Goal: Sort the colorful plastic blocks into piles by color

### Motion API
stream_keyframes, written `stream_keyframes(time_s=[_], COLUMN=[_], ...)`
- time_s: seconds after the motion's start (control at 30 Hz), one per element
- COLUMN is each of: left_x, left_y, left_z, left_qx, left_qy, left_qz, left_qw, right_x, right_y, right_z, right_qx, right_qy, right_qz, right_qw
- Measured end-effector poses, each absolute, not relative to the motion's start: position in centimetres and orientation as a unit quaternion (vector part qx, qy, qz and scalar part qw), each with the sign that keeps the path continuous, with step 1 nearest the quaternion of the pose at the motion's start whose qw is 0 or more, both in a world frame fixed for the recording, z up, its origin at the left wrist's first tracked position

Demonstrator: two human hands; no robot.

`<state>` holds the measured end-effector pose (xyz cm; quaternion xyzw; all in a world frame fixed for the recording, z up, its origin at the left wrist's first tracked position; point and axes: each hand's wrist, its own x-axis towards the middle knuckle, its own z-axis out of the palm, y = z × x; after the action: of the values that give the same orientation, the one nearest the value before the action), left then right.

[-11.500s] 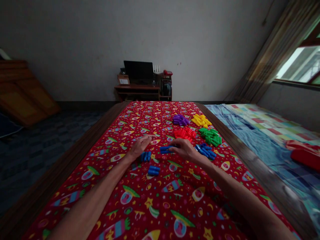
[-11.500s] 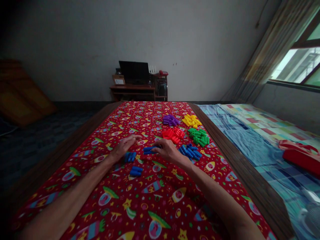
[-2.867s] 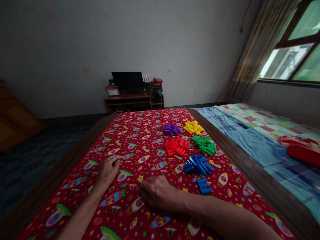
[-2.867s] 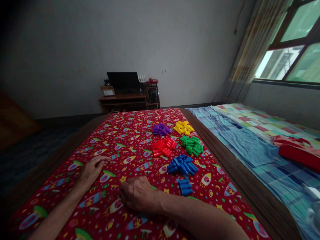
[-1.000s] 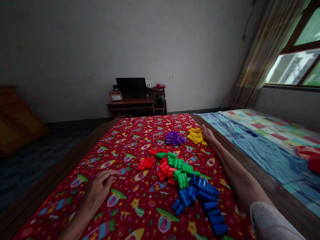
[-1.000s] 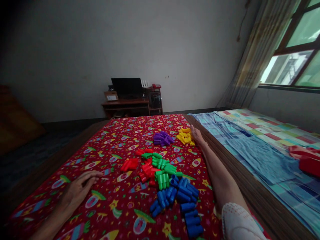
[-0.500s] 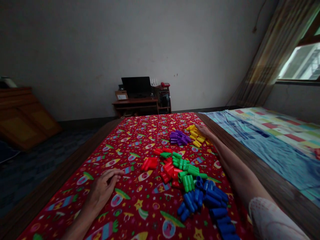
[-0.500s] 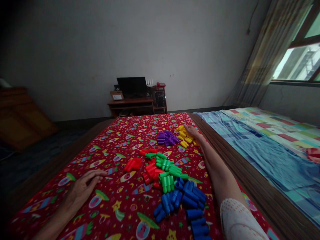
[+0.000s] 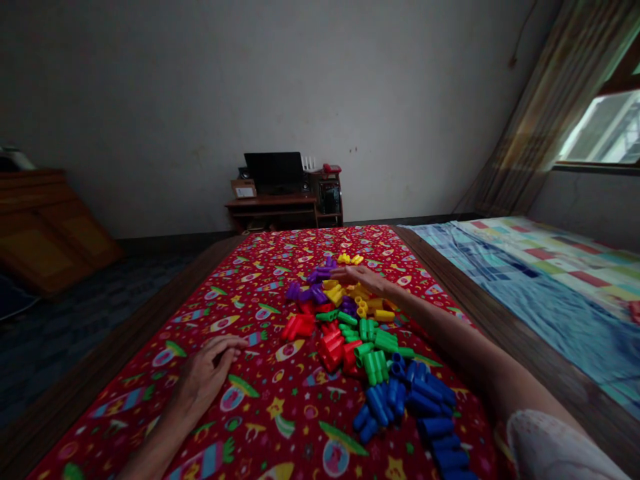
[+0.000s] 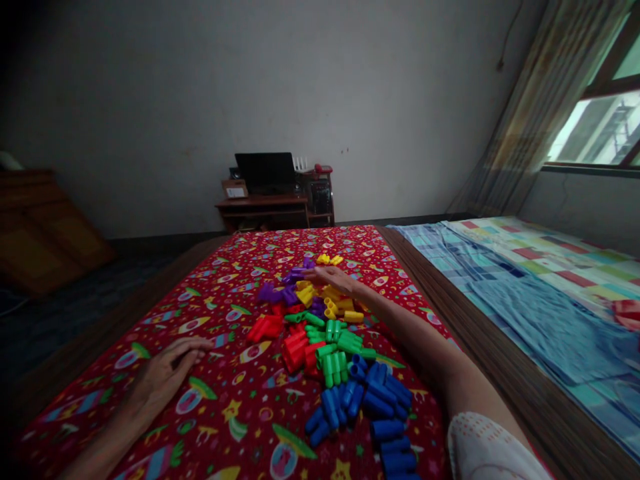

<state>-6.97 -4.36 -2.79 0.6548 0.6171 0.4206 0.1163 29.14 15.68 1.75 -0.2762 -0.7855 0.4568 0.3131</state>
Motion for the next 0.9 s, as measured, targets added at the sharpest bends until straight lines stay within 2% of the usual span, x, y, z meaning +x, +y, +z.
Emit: stream_keyframes(time_s=[0.1, 0.17, 0.27, 0.37, 0.57, 0.67, 0.77, 0.87, 0.9], left_x=[-6.9, -6.7, -6.4, -6.0, -5.8, -5.8, -5.7, -5.5, -5.5], left_y=[-4.4, -4.5, -4.7, -5.0, -4.7, -4.6, -4.9, -4.6, -4.2], left_z=[-2.7, -2.4, -1.9, -1.4, -1.4, -1.6, -1.9, -2.1, -2.1], left_qx=[0.656, 0.655, 0.656, 0.659, 0.657, 0.656, 0.638, 0.593, 0.582], left_qy=[0.620, 0.624, 0.627, 0.632, 0.632, 0.628, 0.637, 0.652, 0.654], left_qz=[0.415, 0.411, 0.404, 0.391, 0.398, 0.401, 0.411, 0.456, 0.470], left_qw=[0.112, 0.112, 0.117, 0.116, 0.103, 0.117, 0.134, 0.124, 0.113], right_x=[29.0, 28.9, 27.8, 25.2, 20.2, 20.6, 24.5, 31.3, 33.7], right_y=[17.9, 19.7, 21.2, 20.5, 14.4, 11.4, 10.3, 10.3, 10.1], right_z=[2.9, 3.4, 3.2, 2.5, 2.6, 3.8, 5.5, 5.7, 5.2], right_qx=[-0.384, -0.444, -0.449, -0.401, -0.161, -0.091, -0.152, -0.346, -0.375], right_qy=[-0.742, -0.735, -0.750, -0.775, -0.835, -0.837, -0.826, -0.780, -0.769], right_qz=[0.378, 0.325, 0.330, 0.365, 0.504, 0.525, 0.498, 0.371, 0.356], right_qw=[0.399, 0.396, 0.355, 0.324, 0.149, 0.124, 0.216, 0.367, 0.376])
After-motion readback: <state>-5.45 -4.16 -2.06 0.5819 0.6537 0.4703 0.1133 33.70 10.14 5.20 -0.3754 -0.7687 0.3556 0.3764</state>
